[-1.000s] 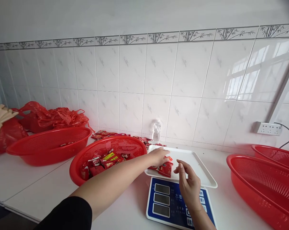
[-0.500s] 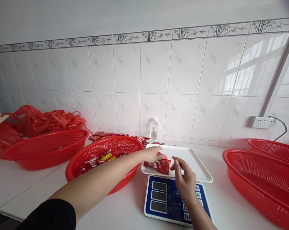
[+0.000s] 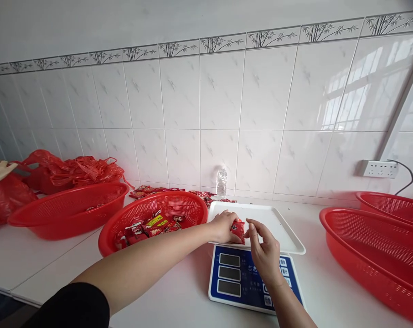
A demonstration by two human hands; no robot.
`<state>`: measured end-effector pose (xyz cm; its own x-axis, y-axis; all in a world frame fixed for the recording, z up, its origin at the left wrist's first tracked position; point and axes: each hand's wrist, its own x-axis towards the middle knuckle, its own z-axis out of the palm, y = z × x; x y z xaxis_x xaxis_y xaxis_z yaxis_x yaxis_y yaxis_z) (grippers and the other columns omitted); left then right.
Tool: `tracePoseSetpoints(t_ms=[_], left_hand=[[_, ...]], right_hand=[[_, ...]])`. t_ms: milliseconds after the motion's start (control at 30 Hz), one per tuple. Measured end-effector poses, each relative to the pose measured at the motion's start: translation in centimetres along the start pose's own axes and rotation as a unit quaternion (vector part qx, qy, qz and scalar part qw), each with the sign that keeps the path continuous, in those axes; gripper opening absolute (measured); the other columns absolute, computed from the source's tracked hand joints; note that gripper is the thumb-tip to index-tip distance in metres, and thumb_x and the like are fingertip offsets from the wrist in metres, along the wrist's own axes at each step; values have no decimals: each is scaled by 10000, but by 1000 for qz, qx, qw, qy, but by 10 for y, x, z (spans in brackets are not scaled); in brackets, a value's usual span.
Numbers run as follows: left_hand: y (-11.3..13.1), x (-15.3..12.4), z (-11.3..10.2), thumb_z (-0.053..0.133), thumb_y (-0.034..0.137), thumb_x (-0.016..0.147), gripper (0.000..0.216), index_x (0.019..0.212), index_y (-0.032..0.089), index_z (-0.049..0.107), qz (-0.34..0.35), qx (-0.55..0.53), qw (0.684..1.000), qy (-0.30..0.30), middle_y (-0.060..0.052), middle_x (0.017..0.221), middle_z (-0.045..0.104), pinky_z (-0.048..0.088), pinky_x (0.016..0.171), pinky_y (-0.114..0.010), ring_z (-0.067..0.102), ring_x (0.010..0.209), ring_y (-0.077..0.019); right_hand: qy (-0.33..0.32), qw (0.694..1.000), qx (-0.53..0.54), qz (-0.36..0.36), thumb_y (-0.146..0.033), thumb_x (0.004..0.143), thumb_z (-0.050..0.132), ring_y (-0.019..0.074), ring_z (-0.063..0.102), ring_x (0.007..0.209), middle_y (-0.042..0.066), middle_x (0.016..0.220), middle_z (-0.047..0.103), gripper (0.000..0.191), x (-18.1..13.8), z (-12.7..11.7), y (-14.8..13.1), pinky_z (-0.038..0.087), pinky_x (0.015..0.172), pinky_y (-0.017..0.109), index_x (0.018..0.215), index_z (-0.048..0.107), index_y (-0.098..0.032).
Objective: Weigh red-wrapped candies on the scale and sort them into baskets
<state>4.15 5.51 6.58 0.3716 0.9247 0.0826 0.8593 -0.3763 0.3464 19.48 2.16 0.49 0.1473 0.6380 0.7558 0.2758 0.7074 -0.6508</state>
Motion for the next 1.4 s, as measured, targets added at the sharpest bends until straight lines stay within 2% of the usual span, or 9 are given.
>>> tracePoseSetpoints(t_ms=[200, 367, 533, 733, 800, 900, 1133, 1267, 1400], left_hand=[[3, 1, -1, 734, 176, 637, 435, 993, 220, 488, 25, -137, 990, 29, 9, 892, 628, 462, 706, -292, 599, 797, -186], [9, -2, -12, 715, 205, 654, 329, 902, 199, 499, 24, -271, 960, 65, 16, 825, 630, 477, 637, -270, 608, 745, -167], [22, -9, -20, 687, 206, 677, 269, 878, 192, 509, 53, -261, 962, 57, 29, 765, 617, 470, 605, -250, 601, 701, -147], [26, -16, -30, 695, 227, 713, 375, 1065, 181, 576, 44, -315, 948, 1, -22, 887, 668, 500, 670, -276, 638, 791, -166], [25, -16, -34, 663, 271, 767, 318, 1062, 161, 613, 37, -348, 937, -2, -53, 926, 676, 507, 731, -305, 643, 840, -178], [23, -15, -36, 632, 316, 814, 218, 939, 140, 664, 48, -368, 928, 26, -63, 902, 675, 491, 791, -323, 628, 856, -178], [27, -16, -31, 598, 260, 833, 150, 744, 141, 617, 69, -352, 930, 84, 5, 750, 587, 449, 687, -256, 560, 708, -122], [28, -15, -28, 577, 263, 835, 157, 731, 152, 615, 69, -298, 945, 116, 11, 716, 581, 435, 671, -253, 545, 693, -126], [25, -13, -20, 560, 282, 846, 154, 793, 155, 627, 55, -311, 942, 115, -18, 750, 623, 450, 663, -253, 568, 704, -134]], right_hand=[[-1, 1000, -17, -13, -395, 953, 452, 196, 630, 854, 63, 939, 677, 284, 4, 0, 2, 503, 736, 326, 1068, 630, -206], [44, 997, -58, -5, -453, 909, 511, 261, 534, 1088, 128, 1194, 578, 427, 9, 4, 8, 467, 876, 439, 1245, 522, -190], [-51, 995, -17, 78, -495, 905, 505, 243, 611, 964, 59, 1021, 665, 445, 6, 6, 9, 468, 853, 431, 1270, 496, -242], [-30, 996, -11, 88, -516, 891, 506, 233, 622, 907, 53, 968, 669, 420, 6, 4, 7, 478, 811, 388, 1189, 548, -223], [-26, 996, -9, 81, -514, 896, 497, 228, 619, 916, 55, 978, 669, 416, 6, 4, 6, 479, 812, 377, 1185, 552, -220], [-38, 996, -2, 75, -508, 905, 488, 218, 618, 929, 50, 990, 668, 409, 6, 4, 5, 479, 822, 367, 1196, 549, -227], [-58, 995, -2, 79, -524, 910, 478, 214, 642, 890, 34, 963, 668, 541, 3, 6, 6, 477, 822, 380, 1363, 396, -240], [-65, 995, -1, 78, -536, 906, 472, 224, 649, 891, 46, 969, 670, 572, 1, 6, 6, 490, 794, 376, 1380, 374, -231], [-68, 994, -8, 82, -540, 905, 465, 231, 657, 882, 44, 948, 680, 560, 1, 6, 3, 503, 740, 357, 1367, 390, -234]])
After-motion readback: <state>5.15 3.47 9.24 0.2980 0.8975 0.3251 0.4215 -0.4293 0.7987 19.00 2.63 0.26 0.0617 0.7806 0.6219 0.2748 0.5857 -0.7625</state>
